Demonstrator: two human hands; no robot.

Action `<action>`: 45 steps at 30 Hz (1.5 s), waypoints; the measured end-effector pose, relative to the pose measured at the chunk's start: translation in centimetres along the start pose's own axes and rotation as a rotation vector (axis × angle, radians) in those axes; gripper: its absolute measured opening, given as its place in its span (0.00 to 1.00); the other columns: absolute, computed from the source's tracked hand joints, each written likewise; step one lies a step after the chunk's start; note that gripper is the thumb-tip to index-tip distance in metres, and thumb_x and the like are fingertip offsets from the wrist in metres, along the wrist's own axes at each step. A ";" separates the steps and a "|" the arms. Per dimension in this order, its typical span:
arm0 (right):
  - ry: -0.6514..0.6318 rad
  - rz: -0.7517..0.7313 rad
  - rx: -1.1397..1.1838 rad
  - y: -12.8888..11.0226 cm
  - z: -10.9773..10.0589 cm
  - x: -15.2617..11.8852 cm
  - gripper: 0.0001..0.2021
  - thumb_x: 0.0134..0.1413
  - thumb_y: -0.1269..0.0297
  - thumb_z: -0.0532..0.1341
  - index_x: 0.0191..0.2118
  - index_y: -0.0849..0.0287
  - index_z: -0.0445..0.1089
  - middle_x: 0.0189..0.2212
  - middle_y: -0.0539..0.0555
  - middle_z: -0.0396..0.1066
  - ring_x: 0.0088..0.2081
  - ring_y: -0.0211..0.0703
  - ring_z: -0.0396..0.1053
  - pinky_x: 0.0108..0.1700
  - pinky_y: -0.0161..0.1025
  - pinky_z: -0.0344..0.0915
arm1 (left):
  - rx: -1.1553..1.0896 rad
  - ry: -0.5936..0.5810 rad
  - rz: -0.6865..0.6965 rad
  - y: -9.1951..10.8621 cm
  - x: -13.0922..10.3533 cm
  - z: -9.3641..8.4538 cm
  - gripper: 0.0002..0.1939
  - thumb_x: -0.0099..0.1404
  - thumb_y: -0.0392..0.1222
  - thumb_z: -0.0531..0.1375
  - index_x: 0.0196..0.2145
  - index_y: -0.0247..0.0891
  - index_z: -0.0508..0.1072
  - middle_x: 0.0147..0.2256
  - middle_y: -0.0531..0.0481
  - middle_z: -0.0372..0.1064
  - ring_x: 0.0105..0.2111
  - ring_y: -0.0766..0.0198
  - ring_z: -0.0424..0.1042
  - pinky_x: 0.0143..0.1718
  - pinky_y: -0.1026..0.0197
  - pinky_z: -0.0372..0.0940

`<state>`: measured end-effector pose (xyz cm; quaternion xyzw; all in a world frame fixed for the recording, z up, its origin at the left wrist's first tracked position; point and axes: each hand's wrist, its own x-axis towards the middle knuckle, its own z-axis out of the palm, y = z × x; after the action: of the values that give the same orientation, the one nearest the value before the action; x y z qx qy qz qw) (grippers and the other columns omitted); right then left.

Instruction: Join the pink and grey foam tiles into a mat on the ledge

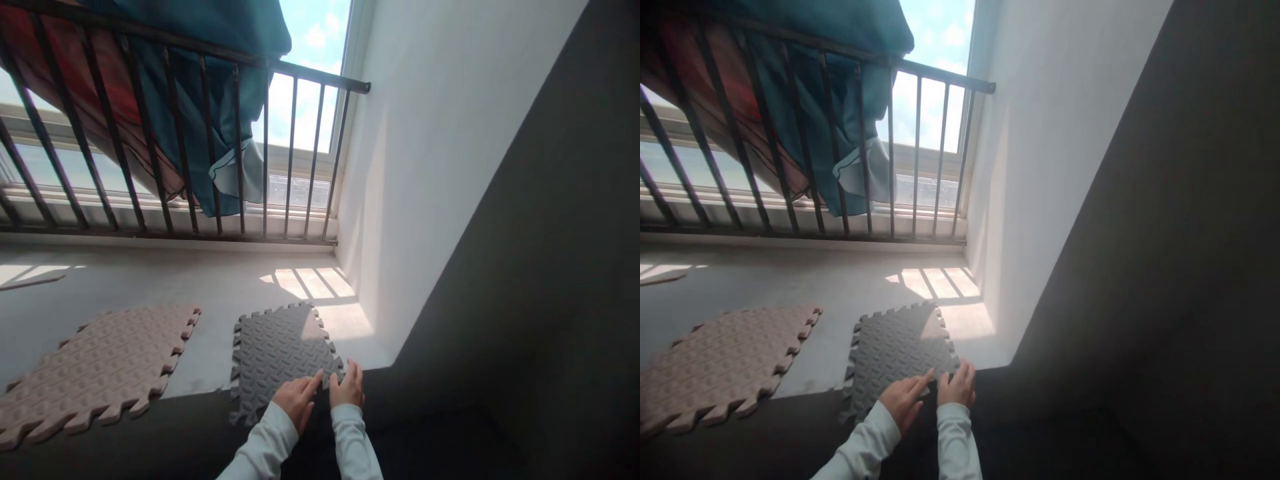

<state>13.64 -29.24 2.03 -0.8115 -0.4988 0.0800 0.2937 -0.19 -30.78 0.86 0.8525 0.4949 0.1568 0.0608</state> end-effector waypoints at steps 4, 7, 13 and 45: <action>-0.008 0.010 -0.057 0.2 -0.7 0.2 0.22 0.43 0.69 0.50 0.49 0.62 0.60 0.51 0.62 0.58 0.50 0.50 0.59 0.44 0.43 0.60 | 0.208 -0.111 -0.360 -3.7 -3.3 -0.2 0.40 0.47 0.37 0.56 0.58 0.45 0.50 0.59 0.45 0.46 0.58 0.48 0.47 0.54 0.41 0.47; -0.068 0.046 -0.086 -0.4 -1.0 0.2 0.23 0.41 0.70 0.51 0.48 0.60 0.62 0.52 0.62 0.57 0.49 0.52 0.59 0.44 0.46 0.60 | 0.298 -0.184 -0.456 -7.2 -5.6 0.5 0.42 0.45 0.36 0.57 0.58 0.42 0.49 0.60 0.41 0.42 0.59 0.46 0.43 0.54 0.40 0.45; -0.121 0.022 -0.104 -1.9 -0.6 -0.5 0.23 0.38 0.72 0.53 0.46 0.59 0.64 0.52 0.60 0.58 0.52 0.51 0.57 0.47 0.46 0.57 | 0.441 0.002 -0.355 -10.0 -6.4 5.8 0.31 0.51 0.25 0.49 0.53 0.42 0.62 0.54 0.43 0.58 0.52 0.55 0.60 0.54 0.55 0.54; -0.133 0.028 -0.134 -1.5 -0.6 -0.2 0.20 0.36 0.71 0.54 0.42 0.57 0.67 0.51 0.58 0.61 0.51 0.48 0.58 0.48 0.44 0.54 | 0.210 -0.011 -0.049 -7.9 5.7 6.6 0.24 0.55 0.30 0.47 0.48 0.38 0.67 0.52 0.41 0.61 0.51 0.56 0.60 0.53 0.56 0.55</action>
<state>12.61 -29.14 3.35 -0.8292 -0.5099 0.1045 0.2039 -1.93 -21.60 -6.26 0.8426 0.5291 0.0979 -0.0224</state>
